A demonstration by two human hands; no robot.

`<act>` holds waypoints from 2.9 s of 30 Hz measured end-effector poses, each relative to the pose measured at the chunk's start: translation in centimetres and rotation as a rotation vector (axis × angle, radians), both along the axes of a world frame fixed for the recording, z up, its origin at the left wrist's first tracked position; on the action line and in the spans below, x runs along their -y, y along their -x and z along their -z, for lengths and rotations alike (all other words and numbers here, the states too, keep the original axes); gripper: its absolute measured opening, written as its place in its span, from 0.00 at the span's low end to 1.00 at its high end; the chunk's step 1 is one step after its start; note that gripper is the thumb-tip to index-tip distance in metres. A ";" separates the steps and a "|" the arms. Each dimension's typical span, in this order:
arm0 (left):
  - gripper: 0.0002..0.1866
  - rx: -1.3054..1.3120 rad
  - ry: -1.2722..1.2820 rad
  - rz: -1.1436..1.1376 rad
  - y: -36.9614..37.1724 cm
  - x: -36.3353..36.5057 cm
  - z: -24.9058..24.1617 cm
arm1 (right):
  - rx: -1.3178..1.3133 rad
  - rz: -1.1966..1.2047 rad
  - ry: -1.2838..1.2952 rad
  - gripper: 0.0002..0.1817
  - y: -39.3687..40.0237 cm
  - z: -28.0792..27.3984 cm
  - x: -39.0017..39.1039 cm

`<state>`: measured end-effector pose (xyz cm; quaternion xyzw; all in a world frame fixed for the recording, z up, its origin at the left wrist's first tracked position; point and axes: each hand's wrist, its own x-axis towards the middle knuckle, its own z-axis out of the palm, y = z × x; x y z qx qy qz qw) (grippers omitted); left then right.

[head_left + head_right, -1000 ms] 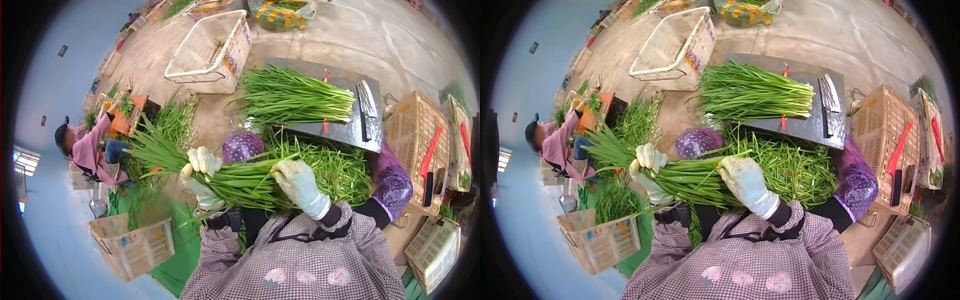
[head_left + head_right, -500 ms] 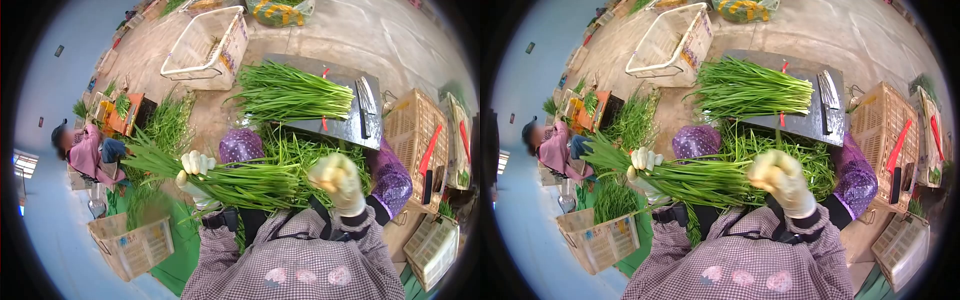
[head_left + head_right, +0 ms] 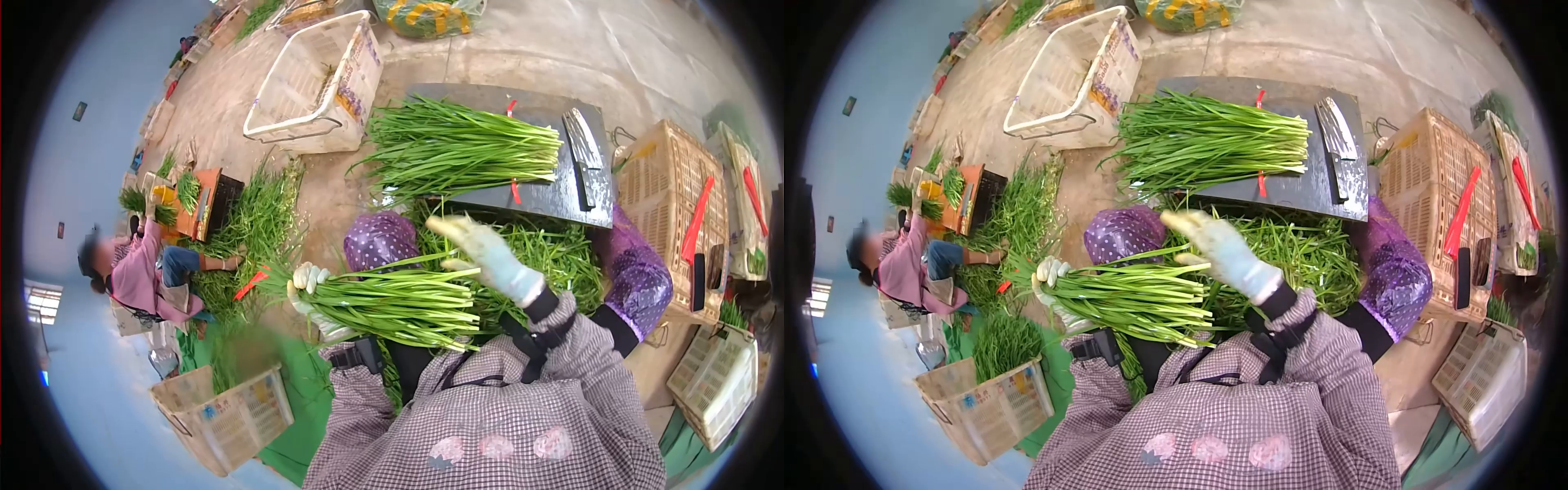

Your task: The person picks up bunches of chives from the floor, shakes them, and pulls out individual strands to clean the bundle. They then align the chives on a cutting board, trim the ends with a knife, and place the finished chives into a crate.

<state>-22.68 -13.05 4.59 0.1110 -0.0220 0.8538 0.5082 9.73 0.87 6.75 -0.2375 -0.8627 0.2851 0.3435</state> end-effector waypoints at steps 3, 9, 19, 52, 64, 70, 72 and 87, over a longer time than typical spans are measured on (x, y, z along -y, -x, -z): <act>0.07 -0.057 0.018 0.045 0.1 0.3 0.0 | 0.115 -0.079 0.022 0.08 0.5 2.4 0.5; 0.06 -0.017 0.130 -0.025 -1.3 1.2 -0.6 | 1.030 0.109 0.285 0.14 -13.2 9.2 2.9; 0.04 -0.089 0.295 -0.011 -1.5 1.2 0.7 | -0.207 -0.190 1.050 0.18 -2.7 -2.0 5.5; 0.21 -0.324 0.864 -0.290 -0.3 3.1 2.0 | -0.255 -0.071 1.063 0.16 -6.9 -2.8 5.6; 0.26 -0.348 0.923 -0.298 1.0 3.5 1.7 | 0.127 0.428 0.432 0.06 -14.5 1.2 5.1; 0.24 -0.325 0.922 -0.332 -2.4 2.5 -1.7 | 0.115 0.446 0.109 0.13 -10.5 -2.9 6.9; 0.22 -0.330 0.895 -0.336 -2.8 2.0 -2.3 | 0.090 0.292 -0.044 0.13 -6.1 -5.5 6.9; 0.15 -0.241 0.762 -0.371 -3.1 2.2 -3.7 | -0.913 -0.213 0.821 0.03 -9.5 -8.6 5.3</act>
